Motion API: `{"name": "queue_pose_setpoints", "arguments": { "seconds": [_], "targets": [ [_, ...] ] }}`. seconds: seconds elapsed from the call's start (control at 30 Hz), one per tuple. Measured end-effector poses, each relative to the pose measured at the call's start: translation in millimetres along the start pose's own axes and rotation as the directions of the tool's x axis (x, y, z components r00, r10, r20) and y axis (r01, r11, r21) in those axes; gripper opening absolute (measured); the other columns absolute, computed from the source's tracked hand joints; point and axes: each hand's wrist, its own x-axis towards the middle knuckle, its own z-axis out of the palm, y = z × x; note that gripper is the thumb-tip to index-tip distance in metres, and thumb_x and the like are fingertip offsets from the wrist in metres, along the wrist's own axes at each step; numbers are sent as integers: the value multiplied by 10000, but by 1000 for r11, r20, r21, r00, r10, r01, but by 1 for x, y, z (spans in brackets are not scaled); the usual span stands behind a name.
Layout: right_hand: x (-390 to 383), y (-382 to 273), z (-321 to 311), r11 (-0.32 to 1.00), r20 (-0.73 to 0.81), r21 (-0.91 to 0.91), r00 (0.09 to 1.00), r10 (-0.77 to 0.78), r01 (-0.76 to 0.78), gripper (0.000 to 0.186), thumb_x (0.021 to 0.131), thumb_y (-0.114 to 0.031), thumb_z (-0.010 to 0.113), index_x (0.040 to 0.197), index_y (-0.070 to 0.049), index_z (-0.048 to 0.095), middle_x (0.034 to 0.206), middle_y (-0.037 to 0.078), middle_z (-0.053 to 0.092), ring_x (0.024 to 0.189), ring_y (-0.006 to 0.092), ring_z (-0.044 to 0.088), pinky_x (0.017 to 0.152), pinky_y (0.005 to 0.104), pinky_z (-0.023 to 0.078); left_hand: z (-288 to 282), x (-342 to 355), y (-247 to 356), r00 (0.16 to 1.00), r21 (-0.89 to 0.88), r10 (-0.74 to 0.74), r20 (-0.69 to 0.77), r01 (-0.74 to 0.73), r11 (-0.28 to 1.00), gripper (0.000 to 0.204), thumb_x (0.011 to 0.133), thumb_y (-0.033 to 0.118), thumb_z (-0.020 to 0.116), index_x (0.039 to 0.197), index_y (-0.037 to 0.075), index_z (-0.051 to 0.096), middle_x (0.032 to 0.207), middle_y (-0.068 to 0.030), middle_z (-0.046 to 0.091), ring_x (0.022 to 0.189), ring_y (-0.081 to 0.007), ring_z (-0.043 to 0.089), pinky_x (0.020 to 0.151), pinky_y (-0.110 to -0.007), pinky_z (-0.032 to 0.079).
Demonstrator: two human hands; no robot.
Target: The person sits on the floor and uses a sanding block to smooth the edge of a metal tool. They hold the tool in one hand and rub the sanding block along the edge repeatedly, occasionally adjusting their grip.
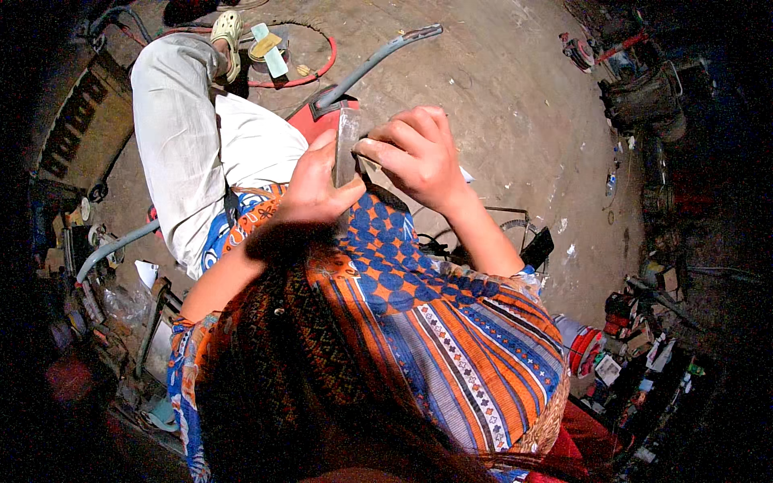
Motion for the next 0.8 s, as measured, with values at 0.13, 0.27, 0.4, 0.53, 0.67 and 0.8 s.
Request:
{"name": "queue_pose_setpoints", "arguments": {
  "seconds": [0.13, 0.27, 0.4, 0.53, 0.67, 0.8],
  "targets": [
    [3, -5, 3, 1000, -20, 21, 1000, 13, -13, 274, 684, -181, 663, 955, -175, 708, 873, -40, 631, 846, 188, 565, 789, 354, 414, -1, 0, -1, 999, 5, 32, -11, -32, 999, 348, 755, 96, 606, 1077, -33, 579, 993, -218, 546, 927, -375, 578, 829, -417, 474],
    [1, 0, 3, 1000, -14, 19, 1000, -4, 4, 273, 683, -175, 663, 952, -179, 709, 872, -44, 628, 856, 186, 566, 797, 355, 414, 0, -2, 0, 996, -10, -90, 11, 90, 996, 347, 751, 94, 611, 1072, -34, 577, 995, -223, 548, 929, -382, 582, 828, -417, 478],
    [5, -4, 2, 999, -13, 43, 1000, 7, -7, 263, 696, -181, 652, 951, -165, 711, 882, -34, 628, 871, 196, 564, 798, 368, 416, 5, -1, -5, 994, 25, 75, -84, -73, 997, 312, 747, 66, 640, 1042, -16, 578, 892, -168, 539, 819, -328, 581, 747, -385, 473],
    [2, -3, 4, 998, -2, 65, 1000, -18, 18, 280, 692, -184, 651, 964, -170, 718, 892, -36, 632, 862, 196, 560, 793, 369, 415, 8, 0, -7, 995, 28, 72, -72, -70, 997, 311, 753, 85, 639, 1040, -17, 581, 920, -179, 550, 866, -351, 584, 784, -401, 474],
    [-1, 3, 0, 999, 1, 29, 1000, 26, -26, 281, 662, -155, 682, 939, -183, 718, 867, -46, 630, 839, 193, 555, 772, 361, 409, 0, -1, 4, 997, -13, -73, 0, 73, 997, 281, 771, 113, 622, 1011, -29, 585, 954, -193, 550, 910, -353, 578, 815, -413, 473],
    [4, -4, 3, 999, -39, 25, 999, 36, -35, 256, 654, -147, 711, 907, -183, 728, 835, -50, 633, 800, 191, 540, 736, 349, 399, 2, -1, -3, 999, -28, 14, -44, -16, 999, 246, 765, 63, 602, 994, -25, 576, 890, -165, 526, 824, -303, 569, 752, -385, 465]
  ]
}}
